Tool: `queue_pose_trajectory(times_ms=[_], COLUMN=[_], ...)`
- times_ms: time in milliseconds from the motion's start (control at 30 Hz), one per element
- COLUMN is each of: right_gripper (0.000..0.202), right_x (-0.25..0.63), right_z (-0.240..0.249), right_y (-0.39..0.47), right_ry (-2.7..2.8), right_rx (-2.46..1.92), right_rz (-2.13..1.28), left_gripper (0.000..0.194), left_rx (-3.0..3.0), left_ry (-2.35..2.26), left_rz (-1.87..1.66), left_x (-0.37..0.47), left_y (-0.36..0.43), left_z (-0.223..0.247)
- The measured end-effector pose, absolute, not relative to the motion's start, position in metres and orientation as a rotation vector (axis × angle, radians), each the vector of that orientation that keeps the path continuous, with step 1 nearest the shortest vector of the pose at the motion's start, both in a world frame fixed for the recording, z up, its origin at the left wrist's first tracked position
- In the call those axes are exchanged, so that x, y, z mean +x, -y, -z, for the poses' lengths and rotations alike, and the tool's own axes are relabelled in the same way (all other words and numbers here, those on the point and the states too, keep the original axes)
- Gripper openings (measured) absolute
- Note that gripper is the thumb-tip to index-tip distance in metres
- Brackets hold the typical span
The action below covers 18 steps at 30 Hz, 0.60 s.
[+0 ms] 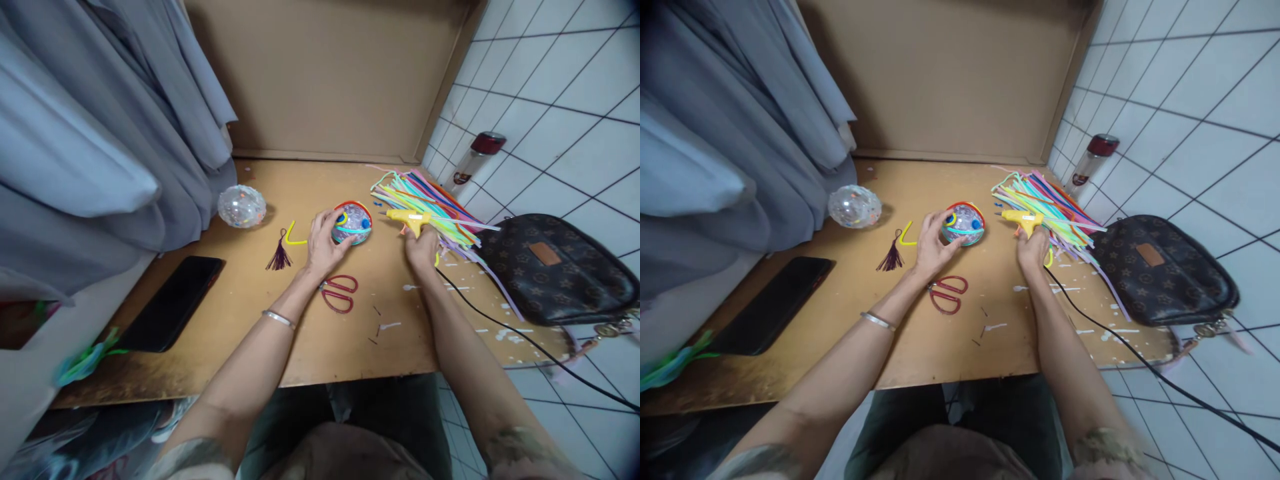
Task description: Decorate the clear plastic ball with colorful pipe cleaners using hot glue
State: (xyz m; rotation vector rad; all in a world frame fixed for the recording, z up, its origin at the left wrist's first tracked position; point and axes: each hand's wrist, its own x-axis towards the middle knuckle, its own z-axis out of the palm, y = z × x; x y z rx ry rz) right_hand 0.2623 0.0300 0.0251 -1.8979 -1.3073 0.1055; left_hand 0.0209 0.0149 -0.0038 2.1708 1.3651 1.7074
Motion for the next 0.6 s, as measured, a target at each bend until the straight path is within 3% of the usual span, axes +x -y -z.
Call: queue_pose_trajectory(times_ms=[367, 467, 600], right_gripper=[0.024, 0.028, 0.032], right_x=[0.263, 0.253, 0.223], right_z=[-0.014, -0.021, -0.034], right_y=[-0.033, -0.024, -0.020], right_ry=[1.471, 1.544, 1.624], right_rx=[-1.900, -1.718, -1.285], right_rz=[0.112, 0.223, -0.018], left_gripper=[0.068, 0.067, 0.064], left_rx=[2.247, 2.233, 2.237], left_ry=[-1.354, -1.368, -1.371], left_rz=[-1.709, -1.668, -1.626], left_x=[0.022, 0.021, 0.021], left_y=[-0.014, -0.014, -0.014], left_z=[0.003, 0.002, 0.001])
